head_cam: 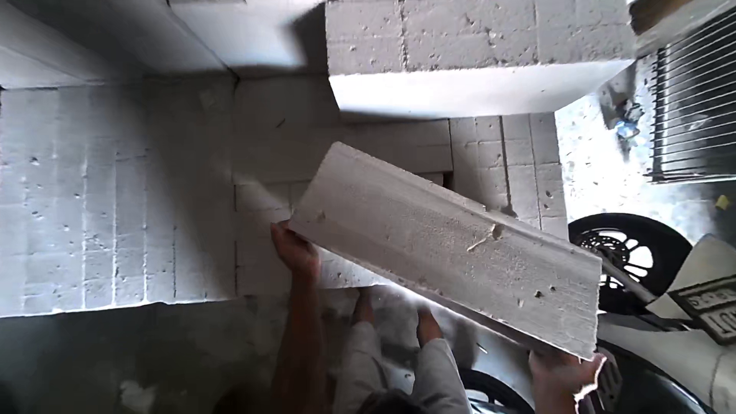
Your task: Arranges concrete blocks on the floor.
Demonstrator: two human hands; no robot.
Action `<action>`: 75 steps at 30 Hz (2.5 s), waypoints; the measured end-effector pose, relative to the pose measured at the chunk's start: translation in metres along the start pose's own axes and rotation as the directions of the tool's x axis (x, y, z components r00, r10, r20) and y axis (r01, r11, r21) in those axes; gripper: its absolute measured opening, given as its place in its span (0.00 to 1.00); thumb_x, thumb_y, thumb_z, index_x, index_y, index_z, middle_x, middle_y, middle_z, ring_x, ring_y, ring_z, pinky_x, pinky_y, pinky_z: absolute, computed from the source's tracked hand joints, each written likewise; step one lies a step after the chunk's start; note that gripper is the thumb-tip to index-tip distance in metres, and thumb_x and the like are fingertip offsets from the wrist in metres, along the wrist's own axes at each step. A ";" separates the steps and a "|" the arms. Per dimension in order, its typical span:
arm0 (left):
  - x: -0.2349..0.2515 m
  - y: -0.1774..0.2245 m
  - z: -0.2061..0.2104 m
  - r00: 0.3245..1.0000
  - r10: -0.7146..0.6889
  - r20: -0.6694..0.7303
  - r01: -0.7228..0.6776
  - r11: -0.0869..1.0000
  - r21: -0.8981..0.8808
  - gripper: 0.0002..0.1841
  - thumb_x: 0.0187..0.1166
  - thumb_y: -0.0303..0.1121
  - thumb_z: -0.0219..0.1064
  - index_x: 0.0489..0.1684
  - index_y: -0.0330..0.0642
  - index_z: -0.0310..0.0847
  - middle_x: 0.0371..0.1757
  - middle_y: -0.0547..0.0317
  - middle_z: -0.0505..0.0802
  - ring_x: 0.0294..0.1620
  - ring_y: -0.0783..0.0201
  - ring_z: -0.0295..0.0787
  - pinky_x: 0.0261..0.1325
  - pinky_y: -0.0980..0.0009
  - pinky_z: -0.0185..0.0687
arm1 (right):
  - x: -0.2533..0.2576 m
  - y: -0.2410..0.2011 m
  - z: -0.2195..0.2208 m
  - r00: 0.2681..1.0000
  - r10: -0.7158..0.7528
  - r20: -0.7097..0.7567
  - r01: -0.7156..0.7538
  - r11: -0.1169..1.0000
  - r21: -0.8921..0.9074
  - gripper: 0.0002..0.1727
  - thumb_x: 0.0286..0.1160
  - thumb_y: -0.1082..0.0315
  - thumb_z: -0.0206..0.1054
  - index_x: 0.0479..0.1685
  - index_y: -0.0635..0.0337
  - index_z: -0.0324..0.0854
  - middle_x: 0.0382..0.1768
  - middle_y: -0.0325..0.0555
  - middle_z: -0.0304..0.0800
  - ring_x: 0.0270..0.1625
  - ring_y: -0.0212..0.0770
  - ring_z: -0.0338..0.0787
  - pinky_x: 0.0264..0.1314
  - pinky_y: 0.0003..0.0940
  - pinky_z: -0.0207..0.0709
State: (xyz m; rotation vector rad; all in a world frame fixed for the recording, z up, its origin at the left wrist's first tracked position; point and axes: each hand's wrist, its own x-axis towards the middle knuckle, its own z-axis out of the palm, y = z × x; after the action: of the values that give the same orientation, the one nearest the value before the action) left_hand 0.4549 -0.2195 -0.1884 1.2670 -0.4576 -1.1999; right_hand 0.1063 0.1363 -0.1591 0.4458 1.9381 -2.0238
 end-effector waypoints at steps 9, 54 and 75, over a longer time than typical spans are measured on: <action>0.010 -0.017 -0.036 0.993 -0.095 0.064 0.099 0.993 -0.069 0.30 0.93 0.52 0.27 0.30 0.54 0.76 0.31 0.68 0.90 0.40 0.69 0.89 0.50 0.62 0.87 | 0.013 0.018 -0.033 0.975 0.163 0.151 -0.178 0.980 0.088 0.34 0.88 0.32 0.38 0.79 0.43 0.66 0.64 0.35 0.88 0.67 0.35 0.88 0.68 0.46 0.85; -0.299 -0.055 0.080 0.845 -0.494 -0.204 0.468 0.868 -0.164 0.35 0.94 0.51 0.39 0.97 0.45 0.35 0.97 0.51 0.44 0.97 0.58 0.37 0.95 0.54 0.36 | -0.009 -0.029 0.294 0.316 0.726 0.611 0.745 0.209 -0.633 0.40 0.90 0.34 0.37 0.90 0.51 0.63 0.88 0.49 0.67 0.88 0.48 0.66 0.86 0.62 0.60; -0.268 -0.068 0.081 0.870 -0.398 -0.292 0.385 0.917 -0.103 0.42 0.88 0.48 0.56 0.96 0.42 0.36 0.96 0.45 0.47 0.96 0.52 0.42 0.93 0.50 0.44 | -0.027 -0.032 0.295 0.380 0.651 0.658 0.763 0.181 -0.620 0.40 0.92 0.36 0.38 0.79 0.61 0.73 0.71 0.56 0.84 0.70 0.42 0.84 0.73 0.49 0.78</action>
State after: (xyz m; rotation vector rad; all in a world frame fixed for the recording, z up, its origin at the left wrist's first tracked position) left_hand 0.2584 -0.0161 -0.1354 1.5269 0.0622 -1.3060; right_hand 0.1131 -0.1571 -0.1065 -1.0578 1.7599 -0.0931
